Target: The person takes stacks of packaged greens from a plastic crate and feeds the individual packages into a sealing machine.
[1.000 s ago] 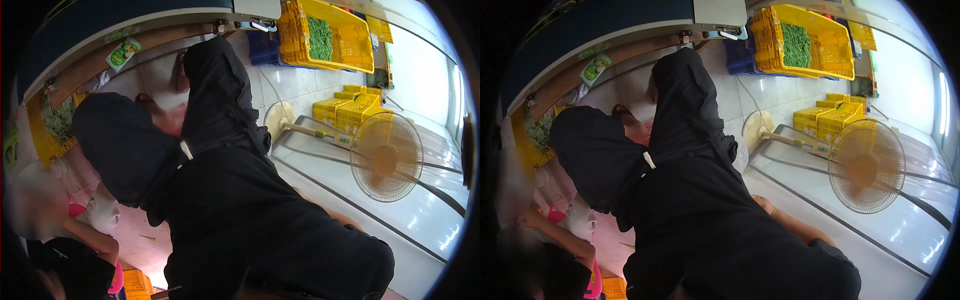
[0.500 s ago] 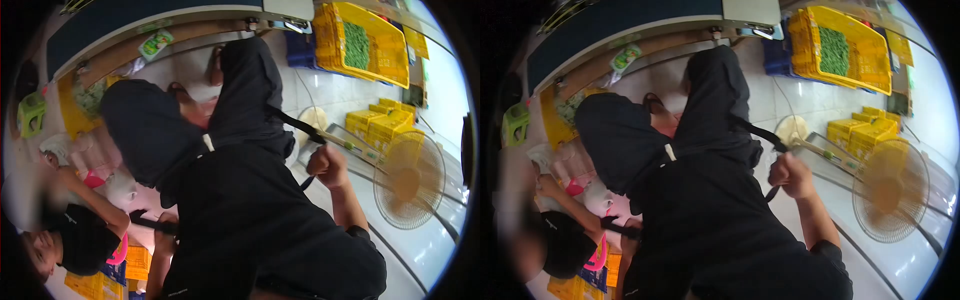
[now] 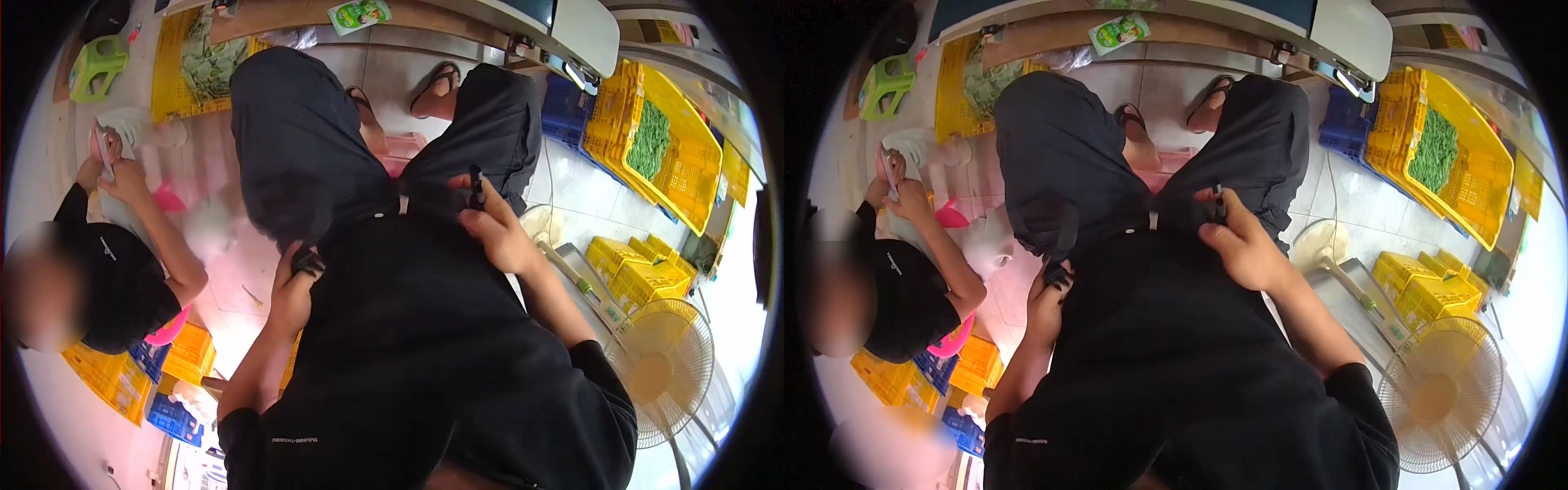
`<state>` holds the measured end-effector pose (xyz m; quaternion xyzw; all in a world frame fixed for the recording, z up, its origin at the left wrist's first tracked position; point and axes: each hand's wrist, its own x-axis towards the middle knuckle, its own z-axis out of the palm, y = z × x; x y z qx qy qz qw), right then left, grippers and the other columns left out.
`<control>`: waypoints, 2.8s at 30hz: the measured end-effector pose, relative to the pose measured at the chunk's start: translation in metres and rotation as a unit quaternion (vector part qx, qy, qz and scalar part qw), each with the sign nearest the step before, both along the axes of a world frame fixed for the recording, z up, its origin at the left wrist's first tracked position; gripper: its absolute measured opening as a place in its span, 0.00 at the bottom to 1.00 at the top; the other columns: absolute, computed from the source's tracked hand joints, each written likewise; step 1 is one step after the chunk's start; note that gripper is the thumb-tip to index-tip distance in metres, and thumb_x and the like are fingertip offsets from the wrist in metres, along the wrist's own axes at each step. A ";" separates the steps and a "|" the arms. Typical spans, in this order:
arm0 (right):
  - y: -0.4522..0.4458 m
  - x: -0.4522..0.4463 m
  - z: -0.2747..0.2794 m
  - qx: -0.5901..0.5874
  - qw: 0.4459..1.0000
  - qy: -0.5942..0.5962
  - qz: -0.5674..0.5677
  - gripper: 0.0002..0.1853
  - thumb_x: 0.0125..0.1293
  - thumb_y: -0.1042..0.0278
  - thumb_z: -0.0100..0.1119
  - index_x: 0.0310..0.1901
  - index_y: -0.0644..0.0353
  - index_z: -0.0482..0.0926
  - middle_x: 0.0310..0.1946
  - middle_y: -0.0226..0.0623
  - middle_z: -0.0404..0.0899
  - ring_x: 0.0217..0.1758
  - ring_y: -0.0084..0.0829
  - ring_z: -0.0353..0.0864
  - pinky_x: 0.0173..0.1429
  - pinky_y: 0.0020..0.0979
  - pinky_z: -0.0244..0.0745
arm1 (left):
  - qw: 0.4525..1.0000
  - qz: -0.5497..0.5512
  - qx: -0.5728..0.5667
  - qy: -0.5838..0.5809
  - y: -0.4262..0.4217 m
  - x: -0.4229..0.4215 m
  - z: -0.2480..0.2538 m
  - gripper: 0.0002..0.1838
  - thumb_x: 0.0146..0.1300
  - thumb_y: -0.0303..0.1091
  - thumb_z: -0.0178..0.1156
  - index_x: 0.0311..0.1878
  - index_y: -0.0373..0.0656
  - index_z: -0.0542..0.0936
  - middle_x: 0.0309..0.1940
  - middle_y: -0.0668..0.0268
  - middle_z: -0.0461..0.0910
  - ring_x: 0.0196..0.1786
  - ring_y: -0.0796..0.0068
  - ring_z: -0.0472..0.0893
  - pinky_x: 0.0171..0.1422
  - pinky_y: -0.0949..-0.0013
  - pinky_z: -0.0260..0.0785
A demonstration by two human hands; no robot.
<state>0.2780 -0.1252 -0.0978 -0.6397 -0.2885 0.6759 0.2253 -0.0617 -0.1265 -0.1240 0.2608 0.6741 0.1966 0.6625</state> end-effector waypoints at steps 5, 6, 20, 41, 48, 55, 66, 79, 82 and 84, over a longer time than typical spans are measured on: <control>-0.007 0.015 0.002 0.081 0.973 -0.151 0.152 0.25 0.76 0.61 0.57 0.65 0.69 0.65 0.46 0.59 0.80 0.55 0.49 0.82 0.58 0.40 0.73 | 0.994 -0.077 0.000 0.082 0.016 -0.002 -0.008 0.05 0.72 0.33 0.60 0.44 0.43 0.79 0.35 0.71 0.77 0.39 0.80 0.75 0.44 0.75 0.66; -0.011 0.018 0.010 0.083 0.971 -0.166 0.154 0.25 0.76 0.59 0.57 0.64 0.70 0.66 0.47 0.60 0.80 0.56 0.50 0.82 0.58 0.40 0.73 | 0.981 -0.087 -0.102 0.142 0.031 -0.001 0.012 0.07 0.73 0.36 0.60 0.38 0.46 0.79 0.28 0.74 0.74 0.30 0.83 0.72 0.34 0.77 0.62; -0.167 0.028 0.009 -0.055 0.970 -0.029 -0.236 0.25 0.81 0.60 0.50 0.71 0.65 0.63 0.63 0.40 0.71 0.67 0.29 0.68 0.73 0.33 0.60 | 0.984 -0.166 0.045 -0.037 0.138 0.062 0.071 0.12 0.67 0.33 0.64 0.51 0.40 0.79 0.35 0.67 0.77 0.33 0.77 0.75 0.34 0.74 0.68; -0.082 0.027 -0.037 0.167 0.977 -0.103 0.078 0.20 0.79 0.60 0.48 0.60 0.69 0.71 0.40 0.60 0.81 0.47 0.60 0.81 0.53 0.50 0.74 | 0.725 -0.662 0.153 -0.110 0.095 0.182 -0.037 0.30 0.74 0.51 0.59 0.61 0.30 0.72 0.55 0.43 0.81 0.61 0.51 0.81 0.64 0.56 0.71; -0.086 0.026 -0.038 0.224 0.961 -0.121 0.104 0.20 0.77 0.62 0.50 0.61 0.69 0.70 0.40 0.61 0.80 0.46 0.61 0.80 0.50 0.51 0.74 | 0.694 -0.697 0.116 -0.138 0.096 0.181 -0.020 0.25 0.74 0.49 0.59 0.56 0.32 0.73 0.51 0.39 0.81 0.58 0.44 0.81 0.63 0.56 0.71; -0.079 0.031 -0.030 0.192 0.968 -0.107 0.121 0.21 0.77 0.61 0.50 0.61 0.71 0.71 0.37 0.59 0.81 0.45 0.60 0.81 0.49 0.50 0.75 | 0.675 -0.714 0.139 -0.125 0.096 0.189 -0.017 0.25 0.75 0.48 0.57 0.56 0.31 0.71 0.52 0.35 0.79 0.60 0.39 0.79 0.63 0.53 0.70; -0.089 0.030 -0.040 0.207 0.970 -0.078 0.102 0.19 0.76 0.63 0.50 0.59 0.70 0.72 0.34 0.57 0.80 0.43 0.60 0.81 0.48 0.49 0.74 | 0.658 -0.739 0.115 -0.090 0.088 0.197 -0.004 0.29 0.76 0.47 0.54 0.62 0.26 0.68 0.54 0.33 0.78 0.61 0.36 0.78 0.66 0.54 0.69; -0.092 0.034 -0.045 0.226 0.971 -0.050 0.069 0.18 0.76 0.64 0.48 0.56 0.70 0.75 0.30 0.56 0.80 0.38 0.59 0.81 0.44 0.49 0.73 | 0.654 -0.744 0.112 -0.077 0.082 0.194 -0.014 0.29 0.77 0.48 0.53 0.62 0.27 0.68 0.56 0.33 0.77 0.63 0.38 0.77 0.67 0.55 0.69; -0.092 0.037 -0.044 0.220 0.973 -0.029 0.067 0.17 0.75 0.64 0.48 0.55 0.69 0.75 0.30 0.56 0.80 0.37 0.58 0.81 0.44 0.49 0.73 | 0.678 -0.716 0.143 -0.085 0.083 0.192 -0.018 0.28 0.77 0.48 0.53 0.62 0.27 0.68 0.54 0.33 0.78 0.62 0.38 0.78 0.66 0.55 0.70; -0.093 0.033 -0.045 0.211 0.975 -0.020 0.068 0.17 0.75 0.64 0.48 0.55 0.69 0.75 0.30 0.56 0.80 0.37 0.58 0.81 0.43 0.49 0.73 | 0.686 -0.710 0.130 -0.086 0.082 0.191 -0.017 0.28 0.77 0.48 0.52 0.63 0.27 0.68 0.55 0.33 0.78 0.62 0.37 0.78 0.66 0.54 0.70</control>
